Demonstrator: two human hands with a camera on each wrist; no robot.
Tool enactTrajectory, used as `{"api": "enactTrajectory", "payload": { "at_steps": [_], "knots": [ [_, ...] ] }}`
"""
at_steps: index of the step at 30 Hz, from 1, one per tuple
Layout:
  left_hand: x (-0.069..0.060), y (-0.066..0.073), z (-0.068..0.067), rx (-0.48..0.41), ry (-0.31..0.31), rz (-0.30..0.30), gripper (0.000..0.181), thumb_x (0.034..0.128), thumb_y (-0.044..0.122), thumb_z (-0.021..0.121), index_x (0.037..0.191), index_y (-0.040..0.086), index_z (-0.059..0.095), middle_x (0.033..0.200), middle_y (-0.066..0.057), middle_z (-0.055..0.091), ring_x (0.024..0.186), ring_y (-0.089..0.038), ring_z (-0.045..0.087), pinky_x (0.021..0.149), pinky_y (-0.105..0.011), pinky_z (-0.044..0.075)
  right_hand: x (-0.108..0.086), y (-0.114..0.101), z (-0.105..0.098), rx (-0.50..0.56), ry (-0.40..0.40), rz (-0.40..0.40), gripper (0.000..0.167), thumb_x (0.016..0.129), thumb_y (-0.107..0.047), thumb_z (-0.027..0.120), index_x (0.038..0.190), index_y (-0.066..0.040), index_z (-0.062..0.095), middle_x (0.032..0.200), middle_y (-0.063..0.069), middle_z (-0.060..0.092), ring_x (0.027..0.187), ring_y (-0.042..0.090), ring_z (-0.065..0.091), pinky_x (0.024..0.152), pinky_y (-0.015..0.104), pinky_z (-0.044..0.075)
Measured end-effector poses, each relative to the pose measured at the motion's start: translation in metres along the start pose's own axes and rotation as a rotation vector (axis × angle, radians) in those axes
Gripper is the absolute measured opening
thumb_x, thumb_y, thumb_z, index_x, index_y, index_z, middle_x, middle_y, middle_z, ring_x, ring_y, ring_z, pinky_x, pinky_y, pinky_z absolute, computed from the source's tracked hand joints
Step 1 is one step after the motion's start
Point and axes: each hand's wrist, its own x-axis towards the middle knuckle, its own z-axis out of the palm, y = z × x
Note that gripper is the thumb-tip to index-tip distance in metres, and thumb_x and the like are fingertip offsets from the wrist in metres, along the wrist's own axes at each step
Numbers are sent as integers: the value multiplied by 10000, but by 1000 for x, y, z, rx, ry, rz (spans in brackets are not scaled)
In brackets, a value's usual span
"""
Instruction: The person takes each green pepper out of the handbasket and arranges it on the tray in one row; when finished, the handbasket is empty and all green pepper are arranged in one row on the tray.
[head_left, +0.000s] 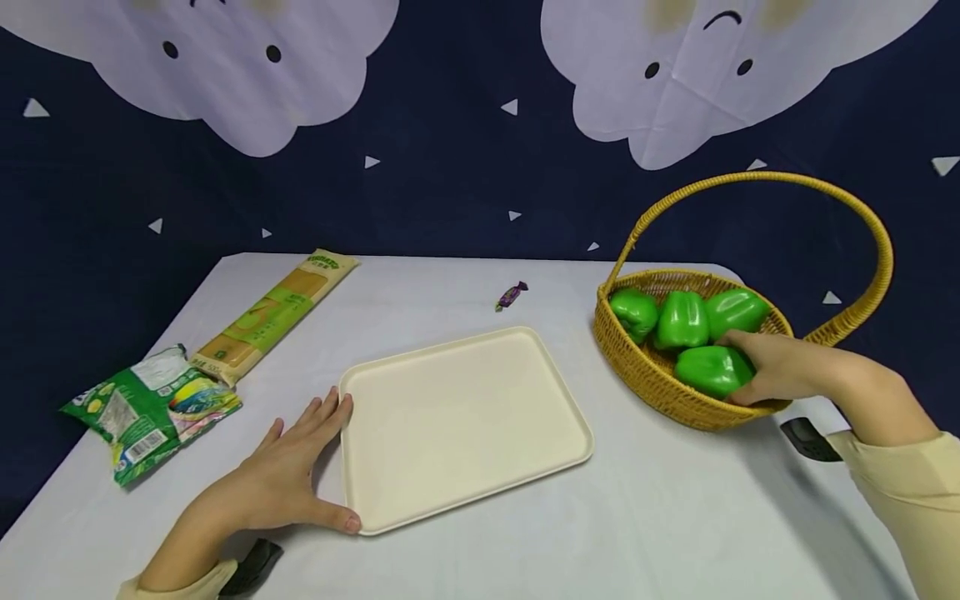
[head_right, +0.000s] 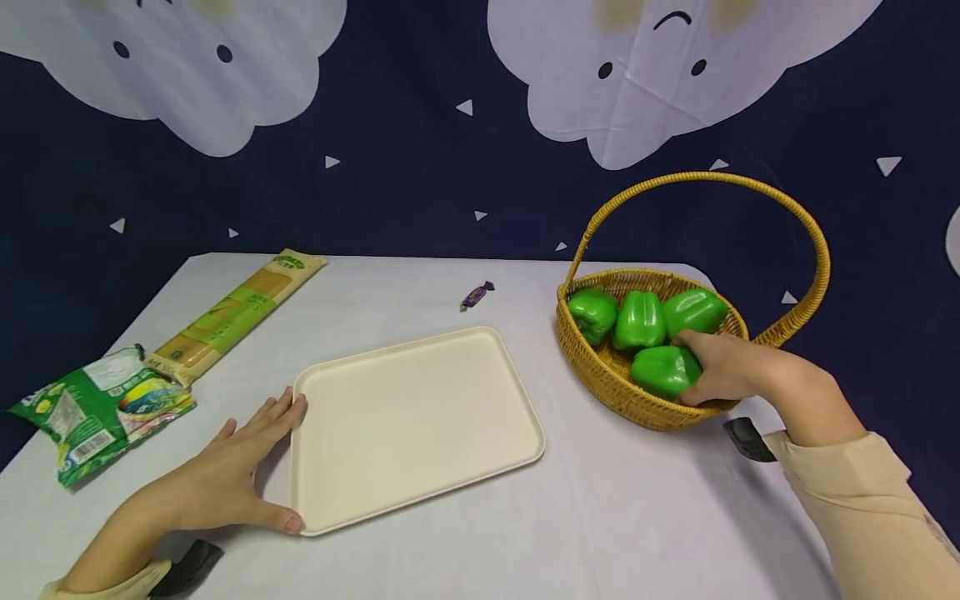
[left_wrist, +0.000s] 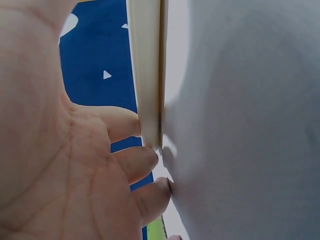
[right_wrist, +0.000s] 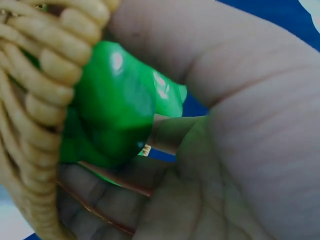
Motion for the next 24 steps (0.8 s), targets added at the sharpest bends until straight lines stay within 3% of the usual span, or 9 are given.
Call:
{"api": "enactTrajectory", "payload": {
  "at_steps": [9,24],
  "knots": [
    [1,-1,0,11,11,2,1573,532,791,928,1729,95,181,1795,-244,97,1641,-552,101,1186,-884,31,-5,1,6,60,60,-22,813,853,-236,887,1452,80,438,1256,277,642,1088,361,664,846,452,577],
    [-1,-3,2,-3,1,-1,1549,564,744,952,1734,108,160,1798,-240,95,1641,-555,93,1191,-882,17,-7,-4,17,126,195,-26,794,912,-373,871,1490,-9,465,1272,224,681,1091,304,672,783,283,534]
  ]
}}
